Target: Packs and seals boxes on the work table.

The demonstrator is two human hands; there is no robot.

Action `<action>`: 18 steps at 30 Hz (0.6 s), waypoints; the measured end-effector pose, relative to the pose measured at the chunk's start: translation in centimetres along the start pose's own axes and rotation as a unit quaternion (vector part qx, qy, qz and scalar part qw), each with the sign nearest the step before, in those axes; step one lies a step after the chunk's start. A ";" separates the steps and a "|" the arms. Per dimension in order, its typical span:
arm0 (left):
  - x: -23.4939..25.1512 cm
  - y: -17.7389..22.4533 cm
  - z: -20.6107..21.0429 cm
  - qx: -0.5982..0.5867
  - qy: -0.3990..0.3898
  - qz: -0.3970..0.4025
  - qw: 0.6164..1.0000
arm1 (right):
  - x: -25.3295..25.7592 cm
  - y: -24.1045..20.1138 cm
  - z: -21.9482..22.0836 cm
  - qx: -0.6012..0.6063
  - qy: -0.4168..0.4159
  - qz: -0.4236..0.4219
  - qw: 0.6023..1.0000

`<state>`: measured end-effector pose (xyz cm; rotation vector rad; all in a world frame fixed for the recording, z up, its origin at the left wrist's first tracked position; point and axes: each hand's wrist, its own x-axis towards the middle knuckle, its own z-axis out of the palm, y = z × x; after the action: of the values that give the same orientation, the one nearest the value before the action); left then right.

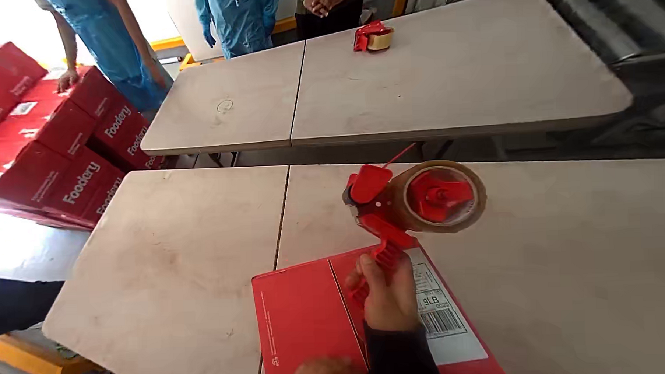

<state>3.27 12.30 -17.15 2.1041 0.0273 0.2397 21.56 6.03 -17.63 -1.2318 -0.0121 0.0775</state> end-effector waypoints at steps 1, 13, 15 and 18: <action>2.2 -0.1 -1.3 0.015 0.039 -0.004 0.999 | -0.2 0.1 0.1 -0.017 -0.012 -0.004 1.000; 12.8 -8.7 -7.0 0.358 0.103 0.097 0.923 | -0.4 0.7 0.1 -0.062 -0.034 -0.018 0.997; 11.9 -9.4 -7.8 0.367 0.094 0.056 0.924 | -0.3 0.5 0.0 -0.071 -0.026 -0.012 0.997; 9.5 -7.4 -6.4 0.316 0.059 0.012 0.947 | -0.2 0.6 -0.1 -0.114 -0.022 -0.024 0.993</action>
<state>12.00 22.67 -18.77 2.7255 0.1692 0.4135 21.32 6.10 -18.21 -1.4574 -0.0899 0.0629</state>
